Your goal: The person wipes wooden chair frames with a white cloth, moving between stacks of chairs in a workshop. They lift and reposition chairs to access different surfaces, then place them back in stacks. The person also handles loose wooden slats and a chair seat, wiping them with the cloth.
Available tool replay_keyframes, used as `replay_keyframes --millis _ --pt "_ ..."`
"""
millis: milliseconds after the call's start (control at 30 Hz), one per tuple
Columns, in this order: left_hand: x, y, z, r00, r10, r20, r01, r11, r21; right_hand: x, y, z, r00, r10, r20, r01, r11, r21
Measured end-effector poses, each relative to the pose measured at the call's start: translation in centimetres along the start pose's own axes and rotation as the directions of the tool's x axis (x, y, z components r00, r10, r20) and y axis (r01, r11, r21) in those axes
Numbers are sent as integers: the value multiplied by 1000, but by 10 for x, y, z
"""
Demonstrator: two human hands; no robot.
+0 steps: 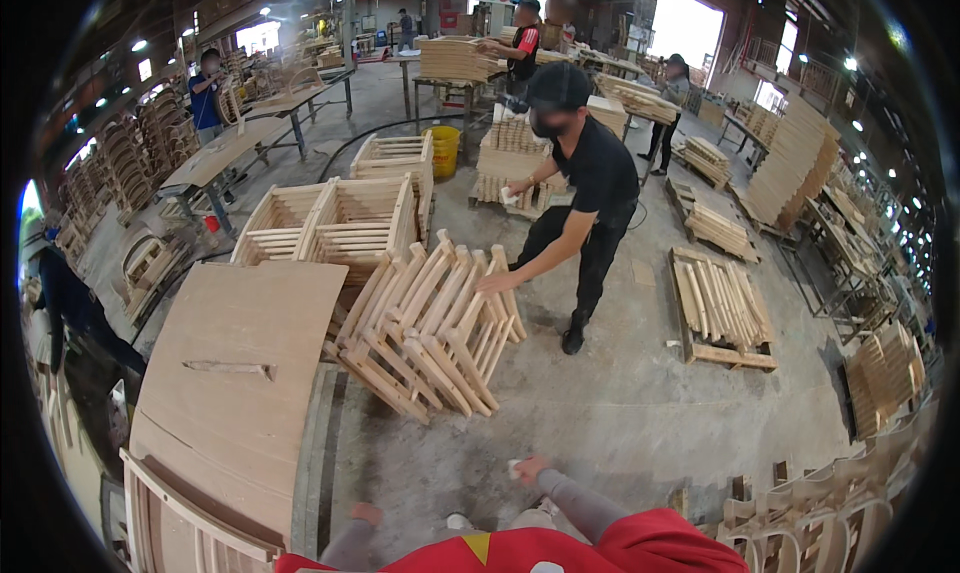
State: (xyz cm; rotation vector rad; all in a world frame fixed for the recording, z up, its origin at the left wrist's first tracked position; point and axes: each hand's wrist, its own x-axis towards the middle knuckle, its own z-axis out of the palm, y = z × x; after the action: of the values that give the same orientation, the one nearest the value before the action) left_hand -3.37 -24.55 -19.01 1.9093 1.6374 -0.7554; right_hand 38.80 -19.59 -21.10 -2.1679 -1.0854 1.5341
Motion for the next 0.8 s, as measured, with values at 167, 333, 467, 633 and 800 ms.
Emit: replay_keyframes --millis 167,333,467,633,800 --pt "6 80 13 991 132 35 -114 937 -331 40 56 -50 932 95 -349 -270 826 -495" --pt "-13 94 36 988 59 145 -2 928 -371 38 51 -45 904 213 -371 -289 944 -161" --pt "-12 65 39 999 27 -32 -31 992 -126 18 34 -37 969 231 -88 -239 966 -98" --pt "-40 74 12 905 -410 -111 268 755 -599 30 11 -27 965 262 31 -263 947 183" --pt "-73 142 22 830 -550 92 437 539 -720 20 -80 26 938 26 347 -171 903 393"
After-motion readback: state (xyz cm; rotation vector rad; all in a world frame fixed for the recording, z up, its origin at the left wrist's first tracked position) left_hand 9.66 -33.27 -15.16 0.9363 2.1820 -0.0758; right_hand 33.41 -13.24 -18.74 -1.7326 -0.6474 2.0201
